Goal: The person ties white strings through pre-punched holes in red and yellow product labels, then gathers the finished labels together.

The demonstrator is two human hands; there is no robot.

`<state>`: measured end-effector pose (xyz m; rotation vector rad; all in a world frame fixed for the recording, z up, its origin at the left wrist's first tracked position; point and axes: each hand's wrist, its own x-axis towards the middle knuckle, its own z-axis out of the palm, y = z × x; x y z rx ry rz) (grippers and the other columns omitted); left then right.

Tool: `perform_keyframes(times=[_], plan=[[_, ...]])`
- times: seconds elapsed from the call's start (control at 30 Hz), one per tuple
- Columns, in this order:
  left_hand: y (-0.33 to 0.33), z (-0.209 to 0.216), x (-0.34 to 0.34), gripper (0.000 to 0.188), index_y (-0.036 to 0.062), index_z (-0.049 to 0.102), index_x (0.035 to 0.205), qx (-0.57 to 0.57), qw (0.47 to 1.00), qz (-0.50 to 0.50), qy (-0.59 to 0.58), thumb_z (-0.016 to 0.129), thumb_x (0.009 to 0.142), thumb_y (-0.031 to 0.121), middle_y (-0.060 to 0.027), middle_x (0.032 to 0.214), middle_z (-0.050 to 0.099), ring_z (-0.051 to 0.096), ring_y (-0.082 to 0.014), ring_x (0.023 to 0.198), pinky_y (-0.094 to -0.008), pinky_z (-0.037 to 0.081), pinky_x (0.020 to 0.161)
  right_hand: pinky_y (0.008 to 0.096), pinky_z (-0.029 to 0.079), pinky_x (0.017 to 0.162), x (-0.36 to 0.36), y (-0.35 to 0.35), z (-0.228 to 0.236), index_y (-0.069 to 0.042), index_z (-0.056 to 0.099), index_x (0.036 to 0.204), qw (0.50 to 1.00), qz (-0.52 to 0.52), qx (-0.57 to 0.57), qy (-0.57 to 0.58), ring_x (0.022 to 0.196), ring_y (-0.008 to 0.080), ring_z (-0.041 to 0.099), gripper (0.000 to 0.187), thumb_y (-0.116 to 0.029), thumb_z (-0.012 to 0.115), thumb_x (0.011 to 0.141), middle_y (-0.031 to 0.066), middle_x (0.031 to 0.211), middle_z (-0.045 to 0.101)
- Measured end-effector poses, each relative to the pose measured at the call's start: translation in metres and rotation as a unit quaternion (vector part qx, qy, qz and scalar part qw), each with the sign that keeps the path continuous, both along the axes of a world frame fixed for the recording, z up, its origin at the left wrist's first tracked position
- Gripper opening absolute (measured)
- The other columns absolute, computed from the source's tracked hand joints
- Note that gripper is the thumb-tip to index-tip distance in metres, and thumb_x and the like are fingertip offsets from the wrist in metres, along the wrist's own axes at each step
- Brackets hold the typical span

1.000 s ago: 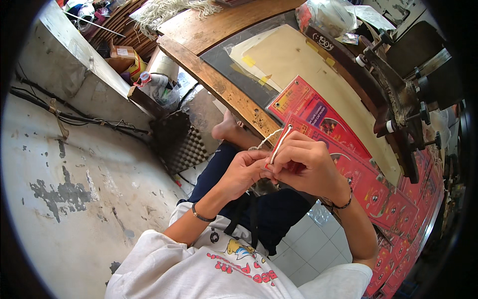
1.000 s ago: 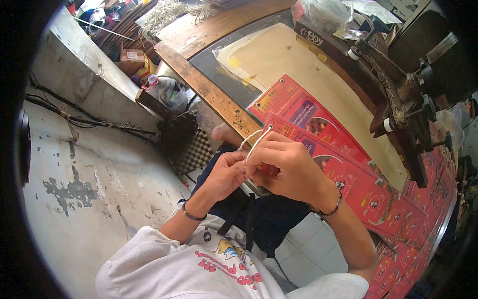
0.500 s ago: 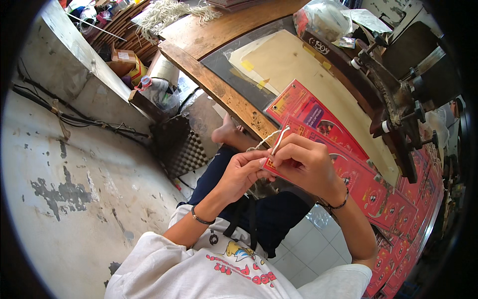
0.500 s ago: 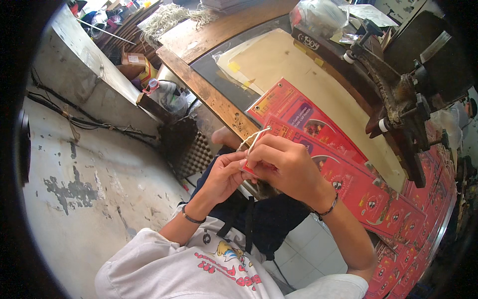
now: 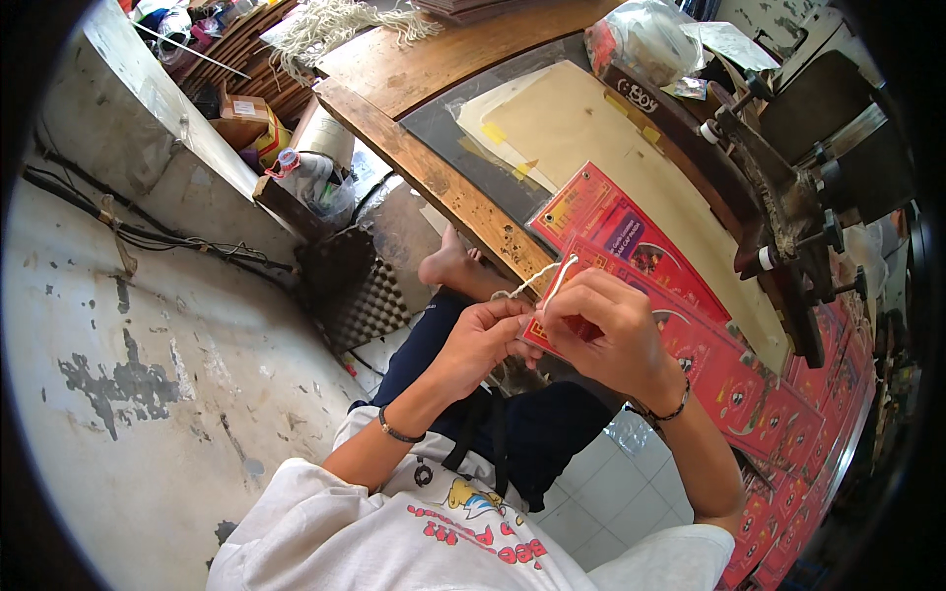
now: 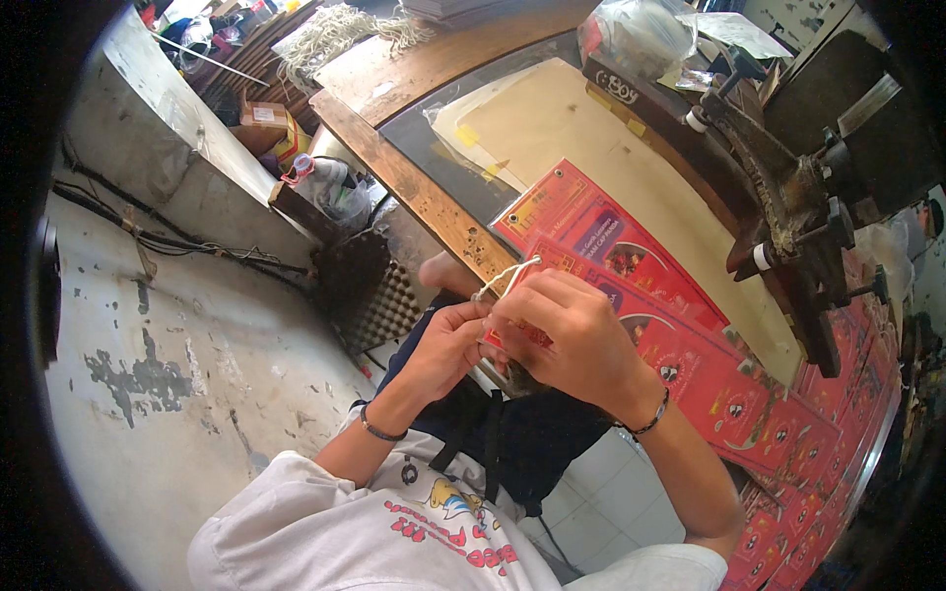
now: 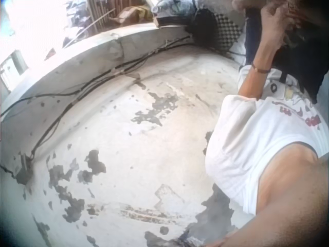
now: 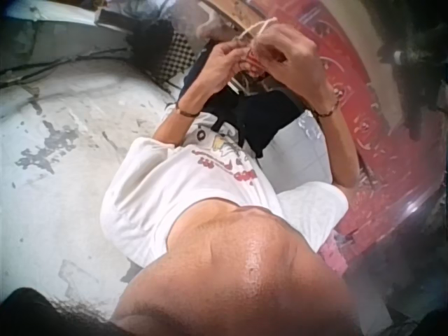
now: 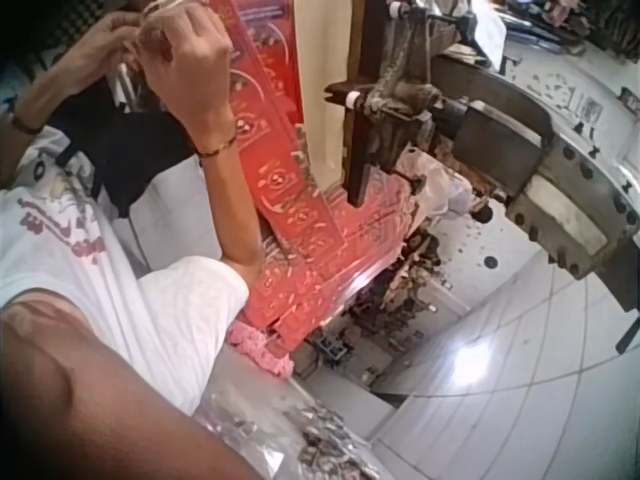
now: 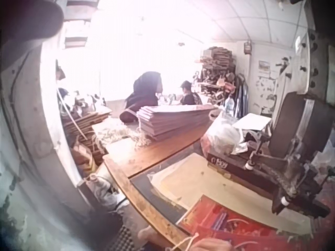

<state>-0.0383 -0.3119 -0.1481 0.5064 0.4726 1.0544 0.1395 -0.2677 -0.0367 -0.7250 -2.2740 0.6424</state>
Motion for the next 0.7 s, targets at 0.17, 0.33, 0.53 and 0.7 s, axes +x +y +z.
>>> perform_keyframes(times=[0.17, 0.33, 0.53, 0.7], plan=[[0.003, -0.019, -0.003, 0.014, 0.0003, 0.056, 0.107, -0.094, 0.992, 0.080, 0.005, 0.050, 0.101, 0.012, -0.0110, 0.100, 0.066, 0.068, -0.0173, 0.086, -0.0306, 0.058, 0.079, 0.0377, 0.050, 0.079, -0.004, -0.001, 0.004, -0.008, 0.066, 0.094, 0.998, -0.027, 0.052, -0.020, 0.090, 0.0270, 0.061, 0.018, -0.009, 0.075, 0.079, 0.0063, 0.098, 0.065], [0.004, 0.014, -0.005, 0.013, 0.0039, 0.053, 0.108, -0.059, 0.987, 0.141, -0.045, 0.050, 0.102, 0.015, -0.0096, 0.100, 0.065, 0.065, -0.0158, 0.088, -0.0298, 0.057, 0.081, 0.0413, 0.044, 0.093, -0.010, -0.003, -0.002, -0.009, 0.068, 0.102, 0.987, -0.030, 0.114, -0.110, 0.106, 0.0280, 0.055, 0.019, -0.018, 0.070, 0.085, 0.0077, 0.112, 0.062], [-0.001, 0.016, -0.007, 0.014, 0.0050, 0.051, 0.110, 0.035, 0.980, 0.194, -0.037, 0.049, 0.103, 0.017, -0.0090, 0.102, 0.064, 0.060, -0.0157, 0.091, -0.0313, 0.053, 0.087, 0.0432, 0.042, 0.096, -0.011, -0.005, -0.003, -0.009, 0.065, 0.107, 0.989, -0.041, 0.102, -0.098, 0.107, 0.0293, 0.055, 0.024, -0.018, 0.069, 0.086, 0.0089, 0.109, 0.062], [-0.001, 0.029, -0.005, 0.015, 0.0028, 0.051, 0.113, 0.144, 0.967, 0.206, 0.035, 0.048, 0.104, 0.014, -0.0065, 0.098, 0.061, 0.058, -0.0125, 0.090, -0.0269, 0.047, 0.086, 0.0431, 0.044, 0.095, -0.009, -0.002, -0.002, -0.007, 0.064, 0.104, 0.994, -0.054, 0.059, -0.069, 0.104, 0.0308, 0.056, 0.022, -0.013, 0.070, 0.084, 0.0106, 0.102, 0.064]])
